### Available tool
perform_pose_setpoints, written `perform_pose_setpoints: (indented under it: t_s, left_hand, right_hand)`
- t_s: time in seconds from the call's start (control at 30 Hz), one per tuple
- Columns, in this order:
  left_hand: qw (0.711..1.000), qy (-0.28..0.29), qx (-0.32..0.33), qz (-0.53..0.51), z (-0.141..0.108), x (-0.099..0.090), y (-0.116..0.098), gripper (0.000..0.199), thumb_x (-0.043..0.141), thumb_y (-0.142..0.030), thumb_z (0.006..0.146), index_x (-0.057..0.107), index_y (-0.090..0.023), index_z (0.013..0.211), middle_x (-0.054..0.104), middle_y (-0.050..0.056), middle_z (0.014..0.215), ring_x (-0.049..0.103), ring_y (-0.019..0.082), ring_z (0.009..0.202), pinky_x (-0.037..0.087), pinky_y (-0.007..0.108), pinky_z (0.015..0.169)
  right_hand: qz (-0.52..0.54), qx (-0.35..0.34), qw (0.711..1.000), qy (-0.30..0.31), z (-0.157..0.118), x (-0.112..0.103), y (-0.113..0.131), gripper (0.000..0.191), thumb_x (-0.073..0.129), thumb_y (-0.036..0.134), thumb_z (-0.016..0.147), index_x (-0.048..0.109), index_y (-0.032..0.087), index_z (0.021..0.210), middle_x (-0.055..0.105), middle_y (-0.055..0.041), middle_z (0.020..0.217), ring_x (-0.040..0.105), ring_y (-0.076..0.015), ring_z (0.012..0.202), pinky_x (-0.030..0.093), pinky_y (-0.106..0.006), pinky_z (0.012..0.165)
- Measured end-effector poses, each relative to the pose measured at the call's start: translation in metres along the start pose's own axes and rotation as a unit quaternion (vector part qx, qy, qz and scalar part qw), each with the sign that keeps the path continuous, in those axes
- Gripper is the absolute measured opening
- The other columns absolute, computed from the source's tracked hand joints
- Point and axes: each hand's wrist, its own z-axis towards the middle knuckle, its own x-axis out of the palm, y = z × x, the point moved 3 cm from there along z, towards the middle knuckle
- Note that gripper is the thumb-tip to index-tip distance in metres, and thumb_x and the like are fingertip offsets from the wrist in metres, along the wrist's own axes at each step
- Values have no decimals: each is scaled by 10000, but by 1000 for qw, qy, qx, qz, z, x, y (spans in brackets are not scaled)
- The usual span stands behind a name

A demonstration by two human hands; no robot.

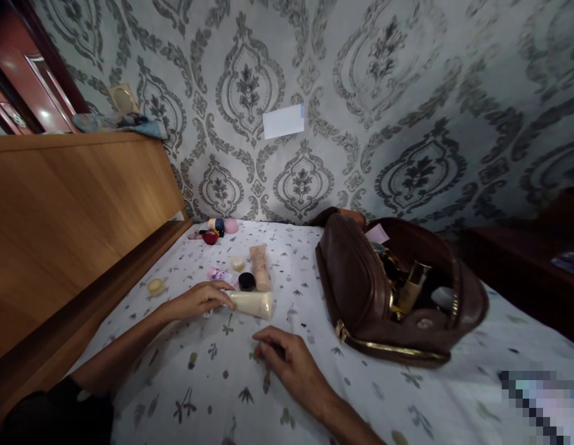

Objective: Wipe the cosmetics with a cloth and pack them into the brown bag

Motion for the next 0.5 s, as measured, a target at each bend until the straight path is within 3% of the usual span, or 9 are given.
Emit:
perform_pose_setpoints:
  t_s: [0.1, 0.17, 0.23, 0.27, 0.33, 0.43, 0.5]
  left_hand:
    - [1000, -10, 22, -8, 1, -5, 3, 319, 470, -341, 966, 779, -272, 1004, 685, 65, 1224, 590, 233, 1186, 423, 315, 1002]
    - [999, -36, 18, -6, 6, -19, 10, 296, 492, -320, 956, 775, -248, 1006, 721, 65, 1151, 643, 222, 1098, 469, 292, 940]
    - [992, -106, -47, 43, 16, -44, 26, 264, 517, -288, 941, 755, -230, 1040, 745, 50, 1078, 687, 198, 958, 508, 271, 857]
    - [976, -157, -114, 98, 22, -61, 38, 251, 529, -279, 936, 738, -240, 1070, 752, 27, 1049, 692, 182, 906, 521, 259, 821]
    - [950, -209, -179, 148, 38, -93, 61, 297, 478, -213, 954, 679, -223, 1172, 730, 50, 1100, 676, 197, 967, 522, 291, 843]
    - [909, -251, -258, 209, 60, -134, 99, 278, 511, -216, 957, 638, -240, 1202, 685, 75, 1175, 618, 235, 1114, 498, 358, 936]
    - [889, -251, -301, 237, 71, -149, 121, 277, 565, -283, 951, 608, -205, 1214, 639, 94, 1215, 618, 236, 1094, 519, 406, 924]
  right_hand:
    - [-1, 9, 1000, 0, 0, 0, -3, 383, 495, 508, 901, 685, 187, 989, 707, -73, 811, 640, -203, 751, 511, -326, 685]
    - [-4, 9, 1000, -2, 1, 0, -5, 392, 499, 526, 898, 688, 193, 982, 705, -74, 802, 638, -206, 745, 512, -329, 686]
    - [-5, 9, 1000, -2, 1, 0, -7, 400, 502, 542, 896, 690, 197, 974, 705, -76, 800, 641, -211, 749, 513, -329, 682]
    - [-5, 9, 1000, 0, 1, 1, -8, 406, 500, 549, 897, 690, 199, 974, 704, -77, 800, 644, -214, 753, 514, -330, 681]
    - [-5, 12, 1000, 2, 0, 1, -9, 405, 496, 551, 902, 692, 204, 976, 705, -78, 808, 650, -221, 771, 521, -336, 692]
    - [-13, 19, 1000, -3, 0, -1, -7, 378, 498, 529, 910, 698, 215, 973, 713, -81, 835, 662, -231, 795, 535, -344, 712]
    - [-40, 15, 999, -6, 3, -1, -4, 356, 486, 499, 923, 700, 219, 976, 715, -84, 853, 665, -227, 770, 544, -346, 693]
